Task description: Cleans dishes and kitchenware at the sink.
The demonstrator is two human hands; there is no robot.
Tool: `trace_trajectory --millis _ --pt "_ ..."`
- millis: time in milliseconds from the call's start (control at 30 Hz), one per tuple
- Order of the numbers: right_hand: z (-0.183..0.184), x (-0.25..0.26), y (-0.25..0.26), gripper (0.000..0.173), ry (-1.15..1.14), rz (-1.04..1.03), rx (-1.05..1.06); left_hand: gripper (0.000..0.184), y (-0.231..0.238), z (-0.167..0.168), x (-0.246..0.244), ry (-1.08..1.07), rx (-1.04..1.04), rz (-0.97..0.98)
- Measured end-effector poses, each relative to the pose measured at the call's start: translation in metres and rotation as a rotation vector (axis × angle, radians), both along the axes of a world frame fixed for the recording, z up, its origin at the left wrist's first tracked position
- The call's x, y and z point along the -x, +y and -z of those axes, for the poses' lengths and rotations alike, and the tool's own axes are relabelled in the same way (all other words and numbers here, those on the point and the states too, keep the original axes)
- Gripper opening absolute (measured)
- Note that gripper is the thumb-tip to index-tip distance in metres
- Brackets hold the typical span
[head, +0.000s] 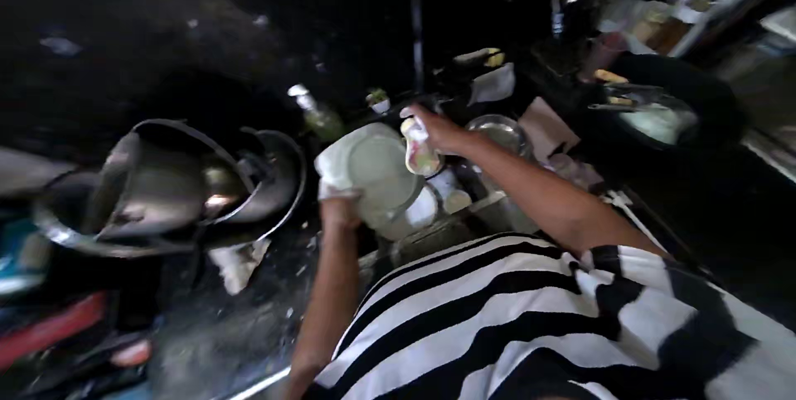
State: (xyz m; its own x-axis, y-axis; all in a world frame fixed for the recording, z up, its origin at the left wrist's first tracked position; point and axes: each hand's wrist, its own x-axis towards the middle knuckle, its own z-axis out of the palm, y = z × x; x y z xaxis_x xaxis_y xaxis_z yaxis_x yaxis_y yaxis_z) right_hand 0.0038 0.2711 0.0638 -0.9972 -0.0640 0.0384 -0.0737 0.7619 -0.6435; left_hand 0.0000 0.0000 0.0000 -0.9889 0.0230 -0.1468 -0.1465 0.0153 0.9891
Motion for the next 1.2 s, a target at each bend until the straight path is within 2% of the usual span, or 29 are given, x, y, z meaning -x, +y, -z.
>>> trace_trajectory --millis 67,133,200,300,367,433,500,567,667,700,767,833,933,1033,1133,1200 --pt "-0.009 0.006 -0.033 0.061 0.037 -0.043 0.076 0.059 0.013 0.005 -0.001 -0.049 0.116 0.05" --pt "0.001 0.017 -0.059 0.049 0.229 -0.017 0.16 0.055 0.031 0.0 -0.005 -0.035 0.122 0.148" --pt "0.026 0.022 -0.078 0.049 0.469 -0.04 0.099 0.051 0.047 -0.004 -0.01 0.06 0.01 0.252" --pt "0.043 0.021 -0.09 0.043 0.735 -0.228 -0.058 0.037 0.054 0.0 -0.01 0.122 -0.055 0.29" --pt "0.037 0.025 -0.077 0.037 0.632 -0.2 -0.055 0.043 0.051 0.002 -0.014 0.091 -0.036 0.251" --pt "0.02 0.038 -0.054 0.037 0.305 0.048 0.083 0.051 0.047 0.003 -0.019 0.054 -0.03 0.194" --pt "0.013 0.053 -0.036 0.04 0.151 0.221 0.167 0.054 0.045 0.002 -0.02 0.039 -0.048 0.183" --pt "0.007 0.041 -0.052 0.039 0.202 0.155 0.094 0.053 0.047 0.004 -0.017 0.044 -0.039 0.204" --pt "0.014 0.022 -0.098 0.035 0.475 -0.156 -0.095 0.041 0.052 0.005 -0.014 0.106 -0.066 0.244" --pt "0.016 0.024 -0.101 0.035 0.497 -0.187 -0.1 0.041 0.051 0.005 -0.014 0.107 -0.087 0.226" --pt "0.012 0.033 -0.088 0.034 0.436 -0.1 -0.021 0.049 0.045 0.003 -0.018 0.099 -0.151 0.166" --pt "0.01 0.048 -0.055 0.036 0.319 0.099 0.111 0.058 0.039 0.003 -0.025 0.091 -0.189 0.101" --pt "0.012 0.067 -0.022 0.037 0.174 0.256 0.317 0.062 0.029 0.01 -0.025 0.09 -0.199 0.114" --pt "-0.009 0.059 -0.037 0.037 0.165 0.152 0.176 0.054 0.009 0.0 -0.008 0.024 -0.088 0.283" --pt "-0.022 0.041 -0.079 0.033 0.281 -0.145 -0.103 0.036 0.007 -0.017 0.003 0.088 0.276 0.493" --pt "-0.018 0.021 -0.113 0.034 0.353 -0.326 -0.206 0.041 0.018 -0.024 -0.009 0.157 0.404 0.453"
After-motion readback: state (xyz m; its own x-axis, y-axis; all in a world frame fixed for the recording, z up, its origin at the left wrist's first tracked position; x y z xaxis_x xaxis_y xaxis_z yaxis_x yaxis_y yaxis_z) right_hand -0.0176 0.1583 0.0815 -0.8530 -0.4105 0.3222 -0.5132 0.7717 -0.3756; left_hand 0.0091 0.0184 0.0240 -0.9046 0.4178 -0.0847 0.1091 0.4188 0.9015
